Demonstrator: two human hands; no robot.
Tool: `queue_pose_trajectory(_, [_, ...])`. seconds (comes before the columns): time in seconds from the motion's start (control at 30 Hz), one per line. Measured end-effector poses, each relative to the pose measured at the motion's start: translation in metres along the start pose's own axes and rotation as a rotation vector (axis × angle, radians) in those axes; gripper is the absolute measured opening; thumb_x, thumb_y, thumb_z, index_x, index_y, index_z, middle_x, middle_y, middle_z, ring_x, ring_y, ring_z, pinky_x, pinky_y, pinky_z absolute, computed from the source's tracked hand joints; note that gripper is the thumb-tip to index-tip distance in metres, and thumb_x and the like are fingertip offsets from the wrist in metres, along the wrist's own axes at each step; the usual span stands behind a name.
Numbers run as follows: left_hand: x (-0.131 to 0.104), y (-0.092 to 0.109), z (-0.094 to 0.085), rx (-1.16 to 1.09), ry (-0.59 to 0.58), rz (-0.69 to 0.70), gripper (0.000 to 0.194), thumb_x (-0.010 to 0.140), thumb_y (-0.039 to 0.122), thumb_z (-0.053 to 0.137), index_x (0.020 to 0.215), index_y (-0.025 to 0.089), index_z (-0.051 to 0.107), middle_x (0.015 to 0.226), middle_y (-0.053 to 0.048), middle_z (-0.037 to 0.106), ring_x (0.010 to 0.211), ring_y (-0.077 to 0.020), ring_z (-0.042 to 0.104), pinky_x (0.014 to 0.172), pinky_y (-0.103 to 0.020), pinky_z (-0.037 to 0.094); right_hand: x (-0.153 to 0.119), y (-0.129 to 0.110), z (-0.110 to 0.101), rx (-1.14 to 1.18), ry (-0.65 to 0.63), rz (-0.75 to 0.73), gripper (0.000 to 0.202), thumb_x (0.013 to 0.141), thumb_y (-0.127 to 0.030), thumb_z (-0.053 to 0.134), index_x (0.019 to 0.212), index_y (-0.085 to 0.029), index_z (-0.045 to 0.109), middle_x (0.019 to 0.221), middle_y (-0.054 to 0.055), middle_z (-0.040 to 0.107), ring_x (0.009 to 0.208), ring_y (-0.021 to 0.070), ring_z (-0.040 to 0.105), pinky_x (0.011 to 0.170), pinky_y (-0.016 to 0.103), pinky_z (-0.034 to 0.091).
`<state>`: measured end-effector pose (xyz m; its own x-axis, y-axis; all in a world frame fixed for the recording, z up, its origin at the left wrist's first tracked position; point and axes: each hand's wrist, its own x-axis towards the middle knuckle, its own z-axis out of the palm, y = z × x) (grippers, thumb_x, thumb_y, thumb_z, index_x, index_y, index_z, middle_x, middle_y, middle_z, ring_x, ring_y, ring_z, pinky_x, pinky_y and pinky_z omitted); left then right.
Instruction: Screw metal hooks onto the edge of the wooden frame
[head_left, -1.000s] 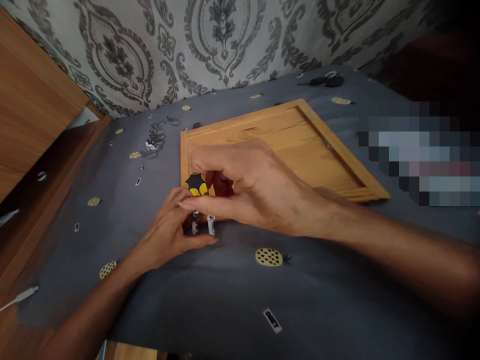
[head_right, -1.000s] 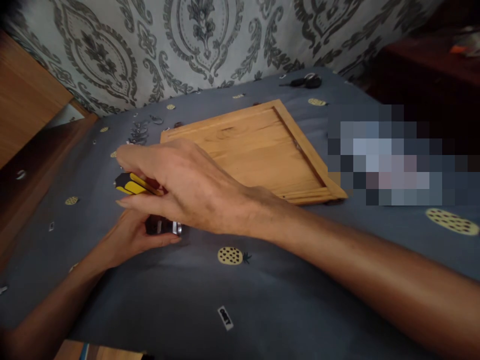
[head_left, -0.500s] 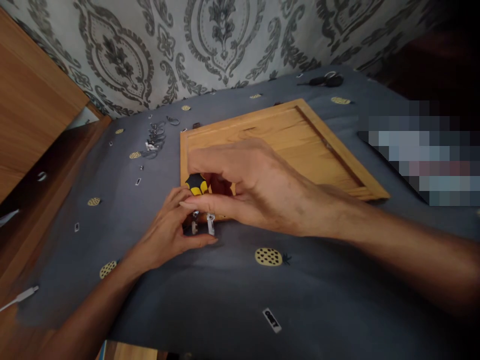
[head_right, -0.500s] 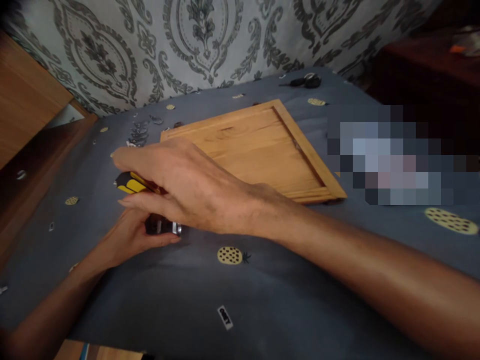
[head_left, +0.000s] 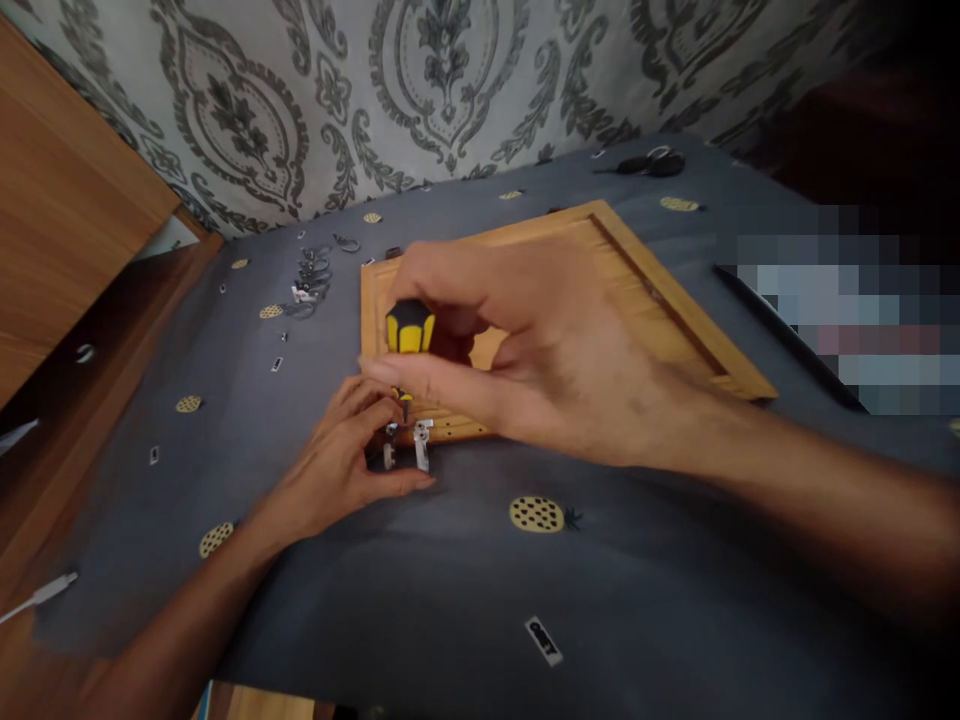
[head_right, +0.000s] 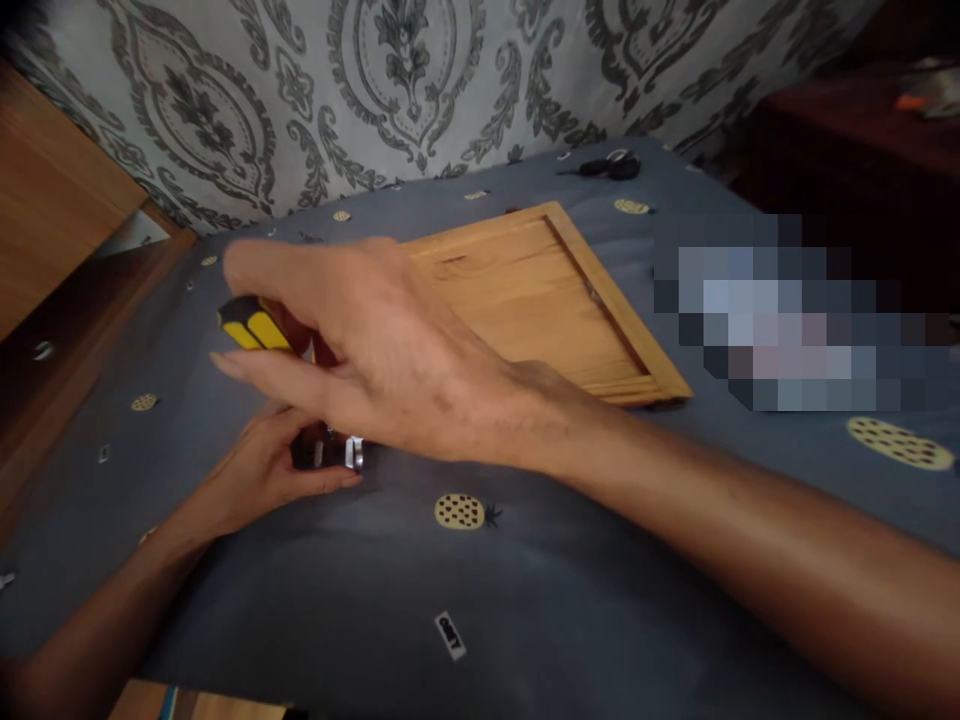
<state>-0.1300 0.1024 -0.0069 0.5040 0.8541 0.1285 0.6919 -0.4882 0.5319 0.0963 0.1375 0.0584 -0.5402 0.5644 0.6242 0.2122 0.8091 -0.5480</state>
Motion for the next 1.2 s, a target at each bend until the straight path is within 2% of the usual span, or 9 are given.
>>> queue_pose_trajectory(0.1, [0.001,0.003,-0.002,0.026,-0.008,0.043,0.031,0.082,0.043,0.084,0.094,0.022,0.065,0.110,-0.005,0.065,0.112,-0.0289,0.057,0.099,-0.047,0.052,0.001,-0.002,-0.003,-0.064,0.037,0.052,0.023,0.097,-0.026,0.065,0.080,-0.017,0.053,0.068,-0.007,0.049,0.061,0.0064,0.043,0.063,0.022,0.036])
queue_pose_trajectory(0.2, [0.002,0.004,-0.004,0.036,-0.018,0.063,0.030,0.083,0.040,0.083,0.097,0.021,0.065,0.114,-0.006,0.064,0.115,-0.0280,0.056,0.100,-0.045,0.051,0.001,0.001,-0.001,-0.038,0.016,0.045,0.024,0.097,-0.022,0.064,0.078,-0.017,0.049,0.067,-0.008,0.043,0.059,0.0059,0.039,0.062,0.023,0.033])
queue_pose_trajectory(0.5, [0.001,0.003,-0.003,0.020,-0.030,0.031,0.032,0.083,0.044,0.083,0.096,0.021,0.065,0.107,-0.005,0.064,0.108,-0.0277,0.056,0.093,-0.042,0.052,0.001,0.008,0.007,0.001,-0.084,0.063,0.025,0.098,-0.025,0.059,0.078,-0.019,0.045,0.064,-0.007,0.043,0.059,0.0077,0.037,0.060,0.025,0.028])
queue_pose_trajectory(0.67, [0.000,0.002,-0.002,0.027,-0.019,0.031,0.031,0.083,0.044,0.083,0.094,0.021,0.065,0.107,-0.004,0.064,0.105,-0.0272,0.056,0.092,-0.042,0.052,0.000,0.010,0.010,0.019,-0.078,0.046,0.027,0.100,-0.028,0.057,0.078,-0.019,0.046,0.062,-0.007,0.039,0.057,0.0079,0.034,0.059,0.025,0.027])
queue_pose_trajectory(0.87, [-0.001,0.001,-0.001,0.035,-0.007,0.056,0.032,0.084,0.044,0.083,0.096,0.021,0.064,0.110,-0.005,0.063,0.106,-0.0271,0.055,0.092,-0.041,0.052,-0.002,0.012,0.010,-0.006,-0.075,0.031,0.024,0.101,-0.029,0.059,0.081,-0.018,0.049,0.063,-0.007,0.042,0.058,0.0072,0.036,0.059,0.024,0.028])
queue_pose_trajectory(1.1, [-0.003,-0.003,0.001,0.018,-0.003,0.065,0.032,0.085,0.047,0.081,0.099,0.023,0.065,0.107,-0.004,0.063,0.105,-0.0270,0.055,0.089,-0.041,0.053,-0.002,0.014,0.012,-0.025,-0.049,-0.027,0.034,0.100,-0.025,0.061,0.075,-0.020,0.038,0.062,-0.008,0.038,0.056,0.0059,0.033,0.058,0.024,0.029])
queue_pose_trajectory(1.2, [-0.004,-0.005,0.002,0.013,0.000,0.058,0.033,0.085,0.048,0.081,0.100,0.024,0.066,0.107,-0.004,0.063,0.108,-0.0287,0.055,0.092,-0.043,0.053,-0.003,0.014,0.012,-0.028,-0.060,-0.032,0.033,0.100,-0.026,0.062,0.076,-0.019,0.040,0.062,-0.008,0.040,0.056,0.0058,0.035,0.059,0.023,0.031])
